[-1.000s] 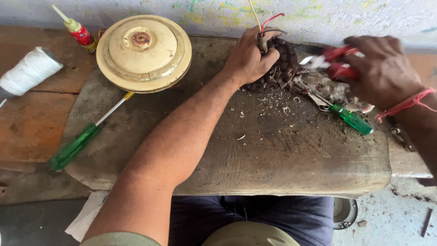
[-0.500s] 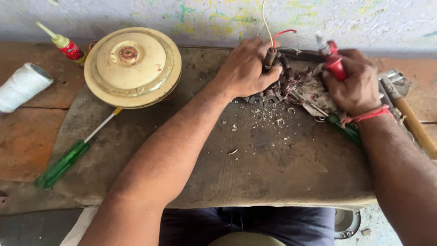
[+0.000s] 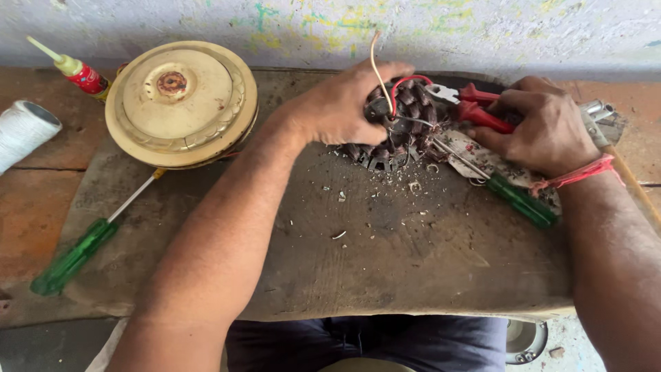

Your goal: The person uses pliers and a screwdriver to strip insulation and adjust wires on a dark cylindrical electrical component. They repeatedly cut and pull at the wires while holding the component steady on a wooden workbench.

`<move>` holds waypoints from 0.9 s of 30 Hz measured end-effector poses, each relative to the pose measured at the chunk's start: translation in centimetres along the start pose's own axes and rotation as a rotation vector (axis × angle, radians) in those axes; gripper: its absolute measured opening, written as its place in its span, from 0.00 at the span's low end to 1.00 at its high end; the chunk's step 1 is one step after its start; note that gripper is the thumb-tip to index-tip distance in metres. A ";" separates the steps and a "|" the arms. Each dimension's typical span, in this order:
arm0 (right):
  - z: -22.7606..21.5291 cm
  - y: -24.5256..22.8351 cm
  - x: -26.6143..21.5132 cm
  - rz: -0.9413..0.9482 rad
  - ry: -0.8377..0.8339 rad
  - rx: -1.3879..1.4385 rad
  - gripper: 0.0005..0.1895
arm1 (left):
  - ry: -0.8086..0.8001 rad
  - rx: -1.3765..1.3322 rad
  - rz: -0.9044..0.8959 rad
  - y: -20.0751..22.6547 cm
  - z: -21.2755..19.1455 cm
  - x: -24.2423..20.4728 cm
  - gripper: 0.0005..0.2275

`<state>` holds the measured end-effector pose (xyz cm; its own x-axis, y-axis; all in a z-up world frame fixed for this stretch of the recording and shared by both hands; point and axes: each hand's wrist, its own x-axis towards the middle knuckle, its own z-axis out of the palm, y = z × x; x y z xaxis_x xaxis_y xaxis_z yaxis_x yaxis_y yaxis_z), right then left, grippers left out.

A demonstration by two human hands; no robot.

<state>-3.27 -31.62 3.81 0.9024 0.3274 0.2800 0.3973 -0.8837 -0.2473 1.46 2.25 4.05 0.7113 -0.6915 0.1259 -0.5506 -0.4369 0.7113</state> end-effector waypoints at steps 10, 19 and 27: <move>-2.1 -0.4 -1.6 -0.047 -0.067 0.140 0.13 | 0.269 -0.037 -0.083 -0.2 1.8 1.6 0.14; -1.7 -5.8 -1.7 0.010 -0.387 -0.208 0.13 | 0.402 0.093 -0.140 -1.2 2.8 2.4 0.18; -1.3 -3.5 -2.1 -0.068 -0.207 -0.005 0.05 | 0.347 0.073 -0.154 -1.8 2.8 2.4 0.22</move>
<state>-6.76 -29.60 5.31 0.8886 0.4479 0.0991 0.4584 -0.8585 -0.2299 2.95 -0.22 1.12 0.8869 -0.3839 0.2569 -0.4463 -0.5689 0.6908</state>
